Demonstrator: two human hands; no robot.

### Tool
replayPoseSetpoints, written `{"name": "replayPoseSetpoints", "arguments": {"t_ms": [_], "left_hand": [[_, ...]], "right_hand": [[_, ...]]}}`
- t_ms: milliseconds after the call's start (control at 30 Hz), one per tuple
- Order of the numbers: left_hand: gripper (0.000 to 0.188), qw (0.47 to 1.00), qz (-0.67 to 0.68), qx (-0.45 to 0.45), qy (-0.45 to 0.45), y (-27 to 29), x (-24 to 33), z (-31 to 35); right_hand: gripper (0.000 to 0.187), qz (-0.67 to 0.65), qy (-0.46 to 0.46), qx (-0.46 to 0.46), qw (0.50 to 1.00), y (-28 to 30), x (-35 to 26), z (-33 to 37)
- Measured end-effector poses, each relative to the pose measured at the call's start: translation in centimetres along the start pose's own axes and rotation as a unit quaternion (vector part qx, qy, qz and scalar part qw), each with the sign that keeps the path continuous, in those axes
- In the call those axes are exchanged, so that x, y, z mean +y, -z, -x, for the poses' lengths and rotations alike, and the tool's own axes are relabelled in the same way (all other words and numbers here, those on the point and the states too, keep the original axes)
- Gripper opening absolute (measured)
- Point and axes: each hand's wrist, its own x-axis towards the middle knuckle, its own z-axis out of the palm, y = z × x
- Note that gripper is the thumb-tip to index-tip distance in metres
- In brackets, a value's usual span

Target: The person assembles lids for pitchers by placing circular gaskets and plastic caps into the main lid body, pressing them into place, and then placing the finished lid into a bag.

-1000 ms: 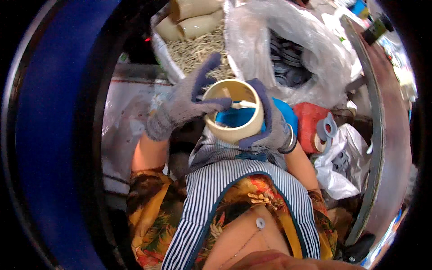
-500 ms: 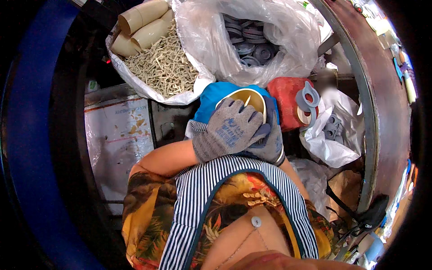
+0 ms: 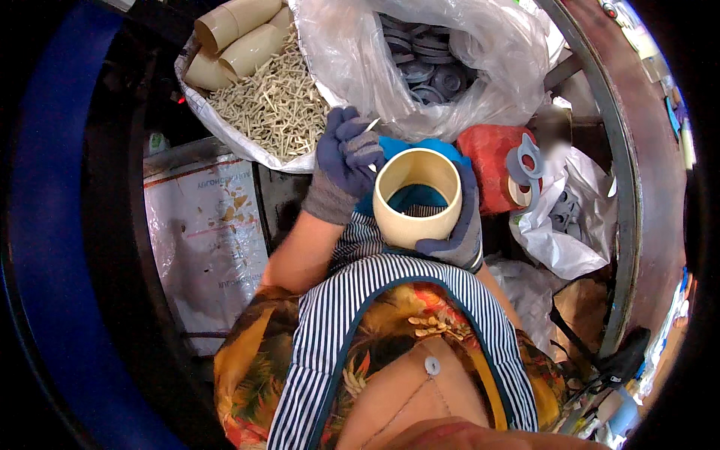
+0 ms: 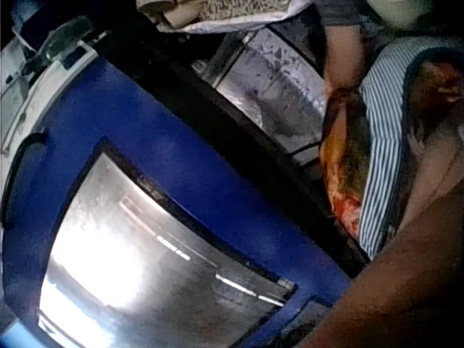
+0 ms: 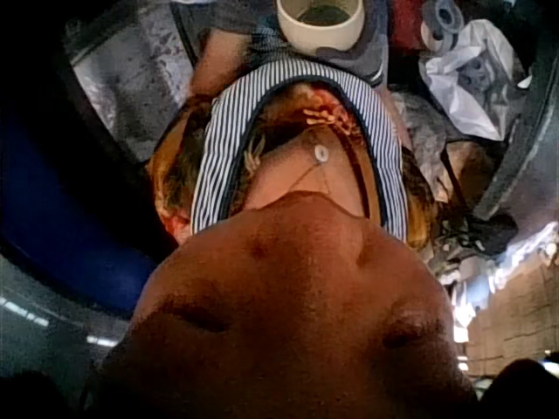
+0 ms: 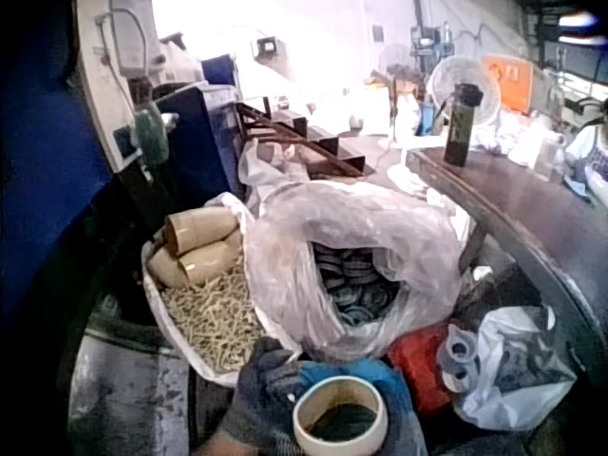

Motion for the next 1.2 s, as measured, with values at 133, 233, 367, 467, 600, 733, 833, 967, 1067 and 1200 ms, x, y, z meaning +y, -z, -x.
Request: {"name": "replayPoseSetpoints", "arguments": {"t_ms": [133,233,367,467,600,733,833,967,1067,1200], "left_hand": [[0.029,0.981,-0.078,-0.175,-0.012,2.4,4.3,-0.2],[0.05,0.559,-0.733,0.218,-0.321,-1.7,11.9,-0.2],[0.073,0.218,-0.907,0.204,-0.296,-2.2,6.0,-0.3],[0.052,0.688,-0.69,0.132,-0.183,-1.4,-4.5,-0.3],[0.046,0.546,-0.824,-0.055,-0.141,-0.3,-1.5,-1.5],[0.047,0.763,-0.64,-0.032,0.088,1.6,-1.3,-1.8],[0.043,0.842,-0.509,-0.036,0.174,3.9,-3.9,-3.3],[0.046,0.571,-0.813,-0.1,0.043,7.0,-2.0,-3.6],[0.067,0.595,-0.797,-0.04,0.094,7.2,0.3,-3.6],[0.08,0.839,-0.506,0.101,0.172,2.0,-3.1,-1.8]], "right_hand": [[0.131,0.025,-0.016,0.007,1.0,0.6,0.1,0.7],[0.128,-0.012,-0.003,0.045,0.999,0.5,-1.1,-0.2],[0.115,0.095,0.019,0.177,0.979,0.8,-1.6,-1.6],[0.088,0.267,0.067,0.18,0.944,-0.1,-3.9,-1.7],[0.064,-0.107,-0.025,-0.006,0.994,2.7,-6.5,0.1],[0.054,0.255,0.008,0.413,0.874,7.4,3.6,1.1],[0.066,0.497,-0.151,0.312,0.795,12.6,12.6,3.8],[0.039,0.317,-0.064,0.384,0.865,15.6,14.5,2.7],[0.023,0.012,-0.133,0.363,0.922,14.5,4.6,-1.3],[0.037,-0.214,-0.286,0.199,0.912,9.5,-2.4,-3.5]]}}
